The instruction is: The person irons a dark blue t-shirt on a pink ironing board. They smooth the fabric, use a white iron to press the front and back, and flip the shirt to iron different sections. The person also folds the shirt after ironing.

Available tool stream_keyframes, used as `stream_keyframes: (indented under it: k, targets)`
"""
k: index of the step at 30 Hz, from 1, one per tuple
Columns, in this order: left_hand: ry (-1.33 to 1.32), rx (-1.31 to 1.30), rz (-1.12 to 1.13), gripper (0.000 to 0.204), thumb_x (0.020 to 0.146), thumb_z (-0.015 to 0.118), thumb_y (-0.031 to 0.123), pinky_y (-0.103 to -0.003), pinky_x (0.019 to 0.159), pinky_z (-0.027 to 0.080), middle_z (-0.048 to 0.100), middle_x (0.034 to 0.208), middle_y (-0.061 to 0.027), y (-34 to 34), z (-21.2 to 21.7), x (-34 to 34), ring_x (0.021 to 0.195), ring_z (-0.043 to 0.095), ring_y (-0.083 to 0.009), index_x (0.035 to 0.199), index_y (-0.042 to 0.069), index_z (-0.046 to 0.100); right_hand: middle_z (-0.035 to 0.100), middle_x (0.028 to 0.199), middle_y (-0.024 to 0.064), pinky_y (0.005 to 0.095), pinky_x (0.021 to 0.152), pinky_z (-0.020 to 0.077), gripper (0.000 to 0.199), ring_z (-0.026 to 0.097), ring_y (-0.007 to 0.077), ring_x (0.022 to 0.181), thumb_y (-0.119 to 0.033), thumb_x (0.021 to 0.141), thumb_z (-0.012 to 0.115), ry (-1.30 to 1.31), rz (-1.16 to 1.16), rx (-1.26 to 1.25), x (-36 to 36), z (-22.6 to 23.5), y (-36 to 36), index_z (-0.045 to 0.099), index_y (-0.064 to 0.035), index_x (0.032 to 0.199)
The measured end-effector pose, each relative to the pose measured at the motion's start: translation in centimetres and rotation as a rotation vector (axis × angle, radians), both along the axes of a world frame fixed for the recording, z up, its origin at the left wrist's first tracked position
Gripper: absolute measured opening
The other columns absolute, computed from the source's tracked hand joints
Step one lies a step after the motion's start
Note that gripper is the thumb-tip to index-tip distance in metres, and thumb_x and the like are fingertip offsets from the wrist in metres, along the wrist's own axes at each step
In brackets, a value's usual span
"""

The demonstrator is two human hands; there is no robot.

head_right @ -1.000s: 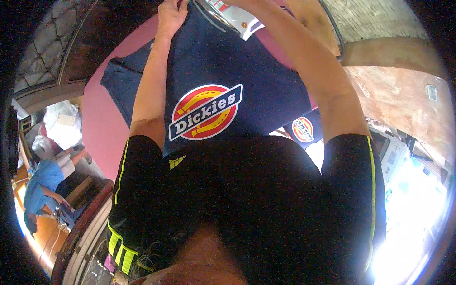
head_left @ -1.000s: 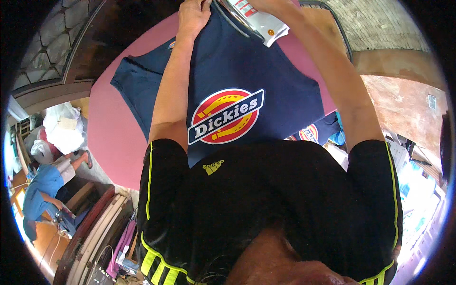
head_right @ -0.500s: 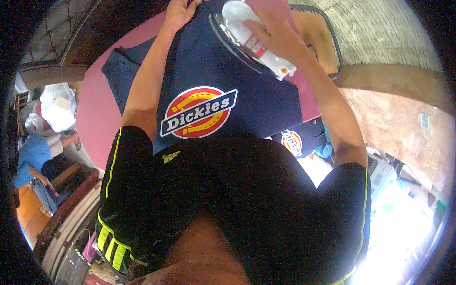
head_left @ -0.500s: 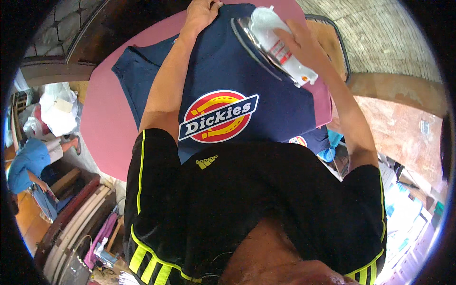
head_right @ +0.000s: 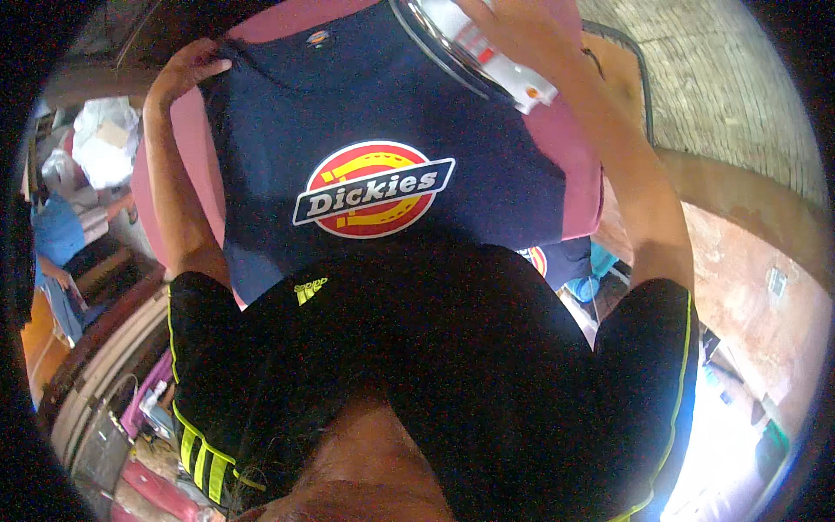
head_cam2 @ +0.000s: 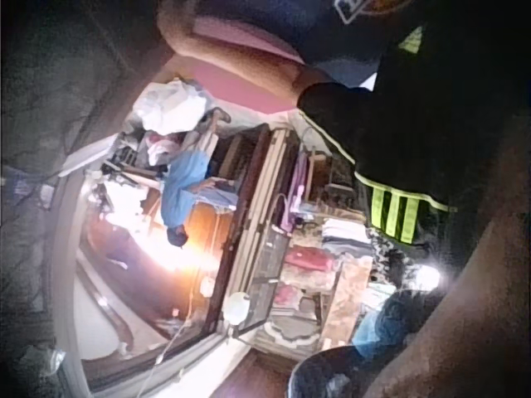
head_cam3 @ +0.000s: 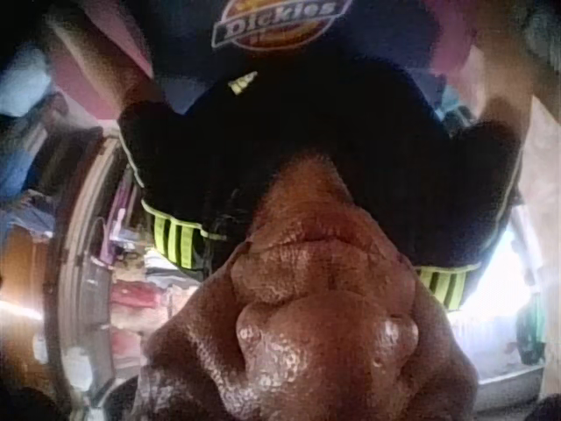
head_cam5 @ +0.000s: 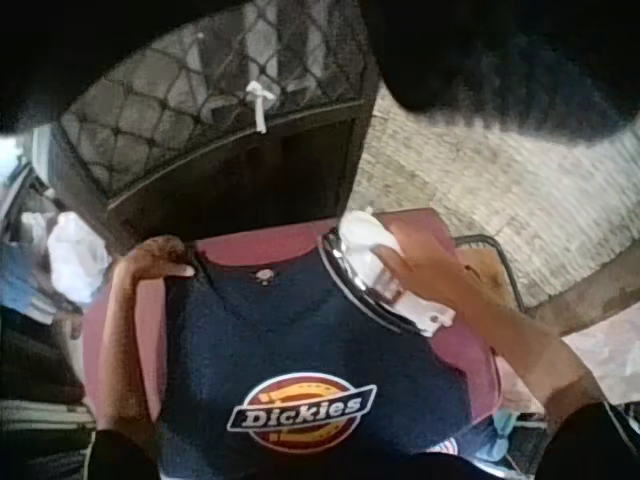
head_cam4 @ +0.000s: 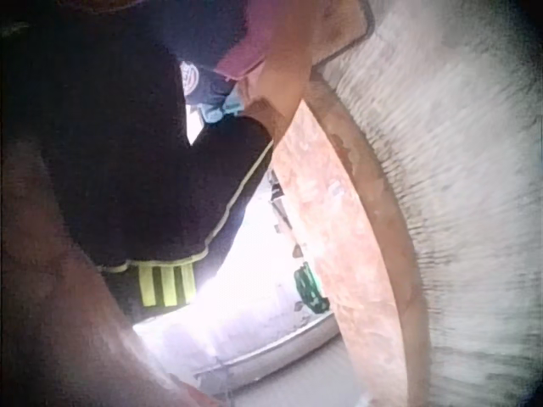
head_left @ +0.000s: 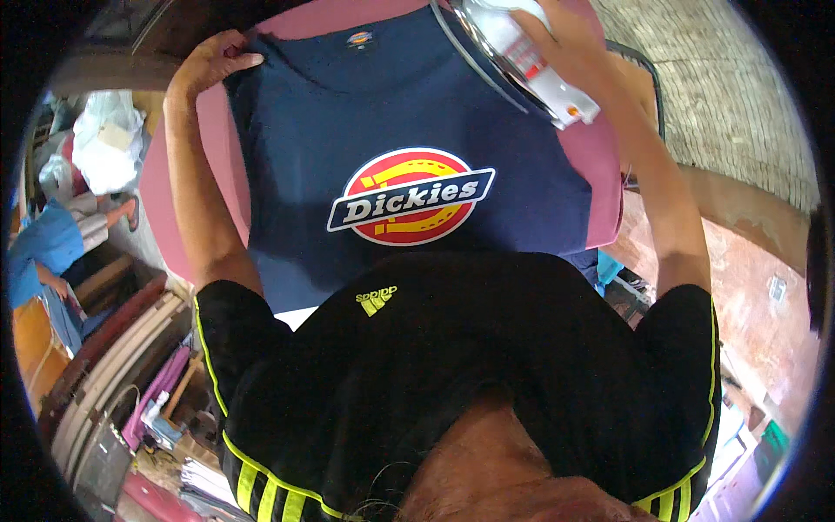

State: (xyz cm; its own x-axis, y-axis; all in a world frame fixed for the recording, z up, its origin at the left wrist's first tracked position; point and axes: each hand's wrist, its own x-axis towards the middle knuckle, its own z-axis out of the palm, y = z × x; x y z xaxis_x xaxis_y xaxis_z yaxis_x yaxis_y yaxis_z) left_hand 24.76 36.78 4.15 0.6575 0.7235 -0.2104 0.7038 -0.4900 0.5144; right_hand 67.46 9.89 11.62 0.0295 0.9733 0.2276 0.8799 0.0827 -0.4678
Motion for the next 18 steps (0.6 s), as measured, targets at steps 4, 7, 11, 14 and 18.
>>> stream_keyframes:
  k: [4, 7, 11, 14, 18]
  targets:
    - [-0.276, -0.109, 0.005, 0.043, 0.084, 0.079, 0.038, -0.033, 0.087, 0.049, 0.069, 0.095, -0.0057, 0.5, -1.9, -1.8, 0.095, 0.063, -0.0191, 0.11, 0.005, 0.07, 0.066, 0.094, 0.0212, 0.0417, 0.071, 0.0507, 0.028, 0.065, 0.0379, 0.079, -0.026, 0.096, 0.065, -0.156, 0.264, -0.074, -0.4, 0.4, -3.4, 0.06, -0.0021, 0.111]
    - [-0.35, 0.112, 0.067, 0.027, 0.093, 0.068, 0.029, -0.034, 0.077, 0.048, 0.063, 0.087, -0.0044, -0.3, -3.7, -1.3, 0.084, 0.058, -0.0167, 0.096, 0.003, 0.065, 0.066, 0.092, 0.0202, 0.0412, 0.071, 0.0512, 0.027, 0.065, 0.0369, 0.076, -0.026, 0.096, 0.065, -0.181, 0.315, -0.149, -2.1, 0.8, -3.8, 0.061, -0.0038, 0.111]
    - [-0.469, 0.162, 0.153, 0.023, 0.097, 0.065, 0.023, -0.029, 0.064, 0.043, 0.05, 0.074, 0.0036, -1.8, -3.6, 0.0, 0.073, 0.046, -0.0078, 0.083, 0.006, 0.059, 0.068, 0.09, 0.0163, 0.0378, 0.067, 0.0518, 0.035, 0.067, 0.0314, 0.073, -0.034, 0.095, 0.067, -0.274, 0.557, 0.189, -3.9, -1.8, -0.1, 0.062, -0.0066, 0.116]
    - [-0.525, 0.125, 0.184, 0.022, 0.096, 0.067, 0.023, -0.027, 0.059, 0.041, 0.051, 0.07, 0.0065, -1.7, -4.1, -0.3, 0.068, 0.046, -0.0056, 0.082, 0.009, 0.06, 0.066, 0.087, 0.022, 0.0441, 0.067, 0.0528, 0.035, 0.067, 0.0392, 0.078, -0.033, 0.096, 0.061, -0.302, 0.594, -0.034, -8.6, 0.6, 1.5, 0.059, 0.0004, 0.106]
    - [-0.567, 0.112, 0.169, 0.022, 0.093, 0.072, 0.021, -0.026, 0.057, 0.041, 0.054, 0.069, 0.0067, -0.5, -5.2, -0.3, 0.065, 0.047, -0.0051, 0.08, 0.009, 0.061, 0.065, 0.085, 0.0229, 0.0467, 0.068, 0.0523, 0.035, 0.067, 0.0414, 0.078, -0.036, 0.095, 0.061, -0.184, 0.748, 0.151, -11.5, -0.6, 3.2, 0.059, -0.0015, 0.1]
